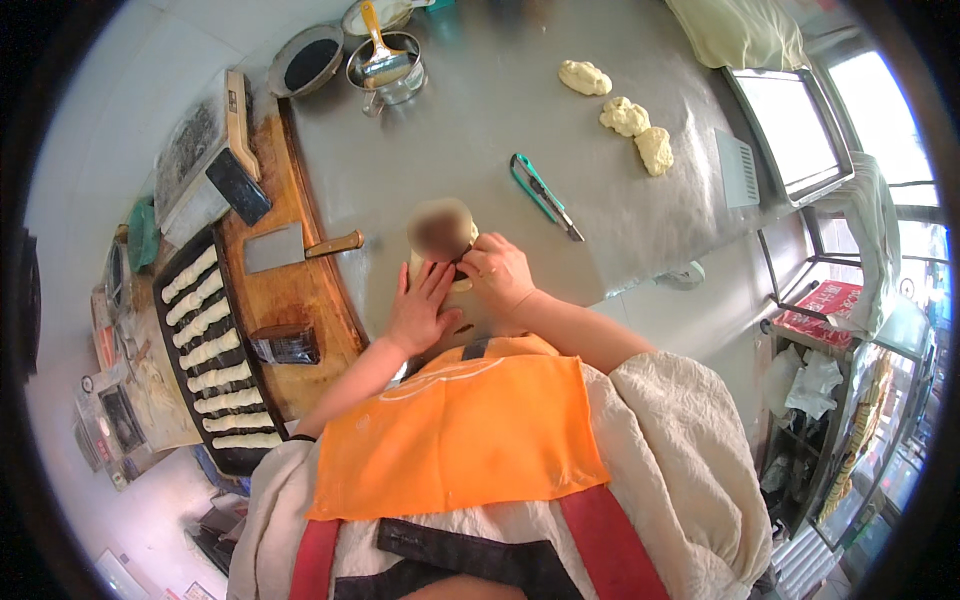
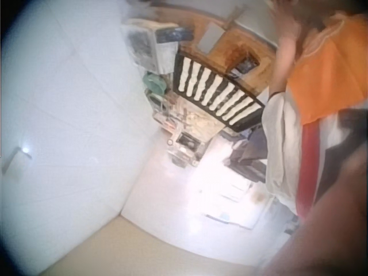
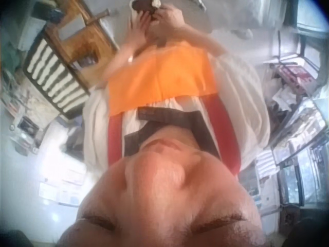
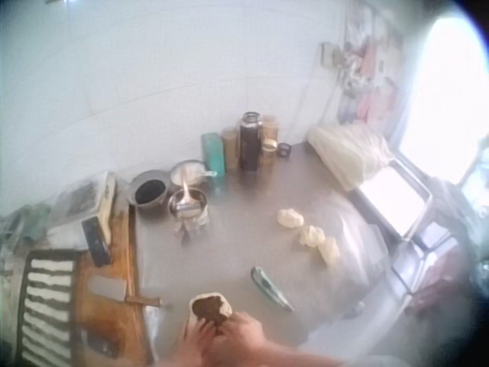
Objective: The person flattens pieces of dough with their hands and uses a large knife to spread a dark filling onto them. They roll the dough into cylinders and place them on a baking tray, clean the workspace using a scraper and a cloth, and use a brush to apply a liquid to the rolls.
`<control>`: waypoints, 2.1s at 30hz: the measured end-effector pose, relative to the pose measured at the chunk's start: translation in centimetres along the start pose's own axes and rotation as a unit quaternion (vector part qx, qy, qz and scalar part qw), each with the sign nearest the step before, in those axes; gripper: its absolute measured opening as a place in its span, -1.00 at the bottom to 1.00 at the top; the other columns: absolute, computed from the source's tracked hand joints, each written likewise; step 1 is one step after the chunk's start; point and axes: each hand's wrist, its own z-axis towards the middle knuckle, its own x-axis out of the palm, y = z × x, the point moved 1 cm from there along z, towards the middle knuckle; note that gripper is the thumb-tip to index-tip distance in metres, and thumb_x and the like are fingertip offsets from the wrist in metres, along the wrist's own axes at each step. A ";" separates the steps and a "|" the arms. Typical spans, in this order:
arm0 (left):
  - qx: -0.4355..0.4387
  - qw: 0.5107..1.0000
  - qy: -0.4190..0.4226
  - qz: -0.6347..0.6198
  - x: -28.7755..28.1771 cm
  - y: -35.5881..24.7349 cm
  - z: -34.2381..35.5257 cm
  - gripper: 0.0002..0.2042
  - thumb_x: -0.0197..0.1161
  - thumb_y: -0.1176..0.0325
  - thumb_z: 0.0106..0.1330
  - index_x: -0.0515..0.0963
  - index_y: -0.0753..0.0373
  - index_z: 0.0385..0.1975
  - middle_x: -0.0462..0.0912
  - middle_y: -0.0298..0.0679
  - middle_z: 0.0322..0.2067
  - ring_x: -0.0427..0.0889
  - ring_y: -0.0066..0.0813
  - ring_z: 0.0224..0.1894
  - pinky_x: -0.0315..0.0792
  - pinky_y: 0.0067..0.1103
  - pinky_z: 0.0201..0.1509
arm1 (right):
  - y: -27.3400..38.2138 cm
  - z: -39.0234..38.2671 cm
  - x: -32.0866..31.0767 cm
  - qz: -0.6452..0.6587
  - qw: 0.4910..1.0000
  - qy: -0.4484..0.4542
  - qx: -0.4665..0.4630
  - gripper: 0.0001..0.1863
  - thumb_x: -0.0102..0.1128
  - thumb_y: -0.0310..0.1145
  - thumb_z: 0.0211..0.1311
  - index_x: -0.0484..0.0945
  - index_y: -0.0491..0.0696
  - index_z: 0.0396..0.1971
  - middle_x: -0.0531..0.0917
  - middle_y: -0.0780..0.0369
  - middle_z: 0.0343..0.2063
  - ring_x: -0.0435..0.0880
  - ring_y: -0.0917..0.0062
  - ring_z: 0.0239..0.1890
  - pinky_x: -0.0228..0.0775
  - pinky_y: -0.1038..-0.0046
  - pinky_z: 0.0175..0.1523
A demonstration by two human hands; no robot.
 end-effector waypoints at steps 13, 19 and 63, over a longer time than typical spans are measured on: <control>-0.085 0.973 -0.207 -0.054 -2.8 2.1 -2.6 -0.73 0.38 0.48 0.11 0.64 0.20 -0.15 0.67 -0.29 -0.15 0.59 -0.25 -0.03 0.34 -0.32 0.17 | 1.5 -4.5 0.1 0.057 0.970 0.173 -0.161 -0.90 0.33 -0.42 -0.02 0.62 -0.03 -0.44 0.56 0.26 -0.42 0.59 0.30 -0.25 0.51 0.29 -0.20; -0.044 0.979 -0.192 -0.046 -2.1 1.7 -2.7 -0.67 0.41 0.44 0.07 0.65 0.21 -0.11 0.64 -0.26 -0.13 0.57 -0.23 0.00 0.34 -0.33 0.15 | 2.9 1.5 1.3 -0.003 0.996 -0.026 -0.088 -0.93 0.27 -0.47 0.00 0.60 -0.02 -0.46 0.58 0.25 -0.35 0.60 0.30 -0.21 0.50 0.27 -0.12; -0.037 0.991 -0.087 0.093 -1.0 0.7 7.5 -0.08 0.44 0.09 0.15 0.10 0.39 0.42 0.16 -0.01 0.44 0.14 0.06 0.48 0.00 0.09 0.45 | -2.5 12.3 1.0 0.018 0.988 -0.121 0.089 -0.58 0.19 -0.09 0.35 0.63 -0.14 -0.03 0.65 0.11 0.09 0.48 0.23 0.28 0.14 0.07 0.41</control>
